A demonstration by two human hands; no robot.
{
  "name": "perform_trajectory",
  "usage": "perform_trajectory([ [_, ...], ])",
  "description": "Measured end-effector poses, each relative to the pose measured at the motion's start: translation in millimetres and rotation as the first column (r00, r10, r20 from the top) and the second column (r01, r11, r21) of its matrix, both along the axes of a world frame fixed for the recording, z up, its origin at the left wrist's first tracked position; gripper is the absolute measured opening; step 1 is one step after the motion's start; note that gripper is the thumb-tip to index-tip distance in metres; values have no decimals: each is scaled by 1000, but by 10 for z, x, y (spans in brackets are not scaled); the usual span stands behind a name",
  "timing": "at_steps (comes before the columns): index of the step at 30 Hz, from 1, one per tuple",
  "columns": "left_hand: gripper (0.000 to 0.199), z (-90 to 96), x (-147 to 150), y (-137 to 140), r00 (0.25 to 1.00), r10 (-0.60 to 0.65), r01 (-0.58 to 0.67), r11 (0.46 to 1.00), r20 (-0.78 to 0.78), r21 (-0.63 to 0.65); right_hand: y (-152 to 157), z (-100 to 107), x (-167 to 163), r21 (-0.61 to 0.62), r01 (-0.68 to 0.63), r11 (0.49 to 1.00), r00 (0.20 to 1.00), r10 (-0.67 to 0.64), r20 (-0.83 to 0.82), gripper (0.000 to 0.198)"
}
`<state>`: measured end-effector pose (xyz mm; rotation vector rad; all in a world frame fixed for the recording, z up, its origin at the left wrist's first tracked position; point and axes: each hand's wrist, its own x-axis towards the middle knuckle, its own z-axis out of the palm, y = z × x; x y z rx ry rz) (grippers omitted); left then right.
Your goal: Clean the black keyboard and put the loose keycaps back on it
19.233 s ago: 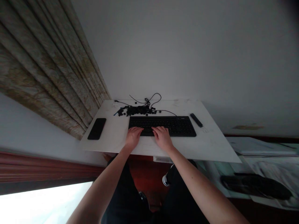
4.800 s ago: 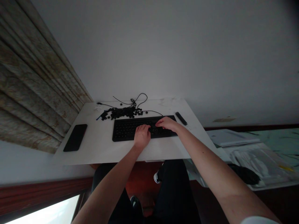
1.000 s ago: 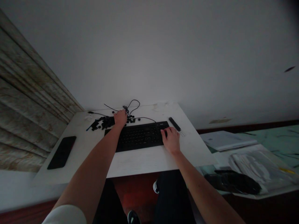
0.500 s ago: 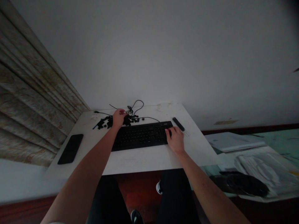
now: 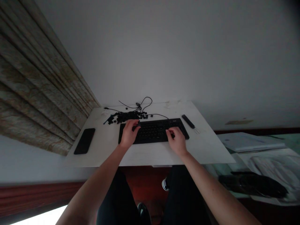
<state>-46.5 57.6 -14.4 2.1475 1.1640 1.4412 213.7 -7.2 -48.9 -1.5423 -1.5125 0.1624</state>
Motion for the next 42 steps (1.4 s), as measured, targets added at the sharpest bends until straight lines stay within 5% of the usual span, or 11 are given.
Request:
perform_trajectory([
  [3,28,-5,19,-129,999,-33,33,999,-15,7,-34,115,-375,-85,-146,986,951,117,-285,29],
  [6,28,6,35,-238,998,-52,53,998,-37,16,-36,219,-679,-146,-323,935,803,189,-566,35],
  [10,26,8,38,-369,995,-70,71,998,-74,4,-30,297,-899,-201,-472,859,663,195,-723,41],
  [18,23,-169,-64,-599,966,-160,173,984,-203,46,-58,225,-943,-282,-550,786,681,226,-697,32],
  [24,26,-284,-263,-689,951,-164,176,984,-263,22,26,262,-1034,-358,-658,663,657,273,-703,25],
  [29,25,-311,-684,-443,980,45,-48,999,-191,-12,254,248,-1197,-412,-658,630,702,317,-638,11],
  [33,21,-406,-1083,-126,944,321,-330,931,-78,-158,556,215,-1423,-430,-640,637,700,252,-668,5],
  [37,22,-506,-1222,21,935,354,-346,882,-33,-319,873,235,-1742,-481,-613,626,754,282,-594,5],
  [42,24,-514,-1201,24,955,273,-297,879,-116,-373,1175,304,-2047,-546,-547,634,837,401,-372,8],
])
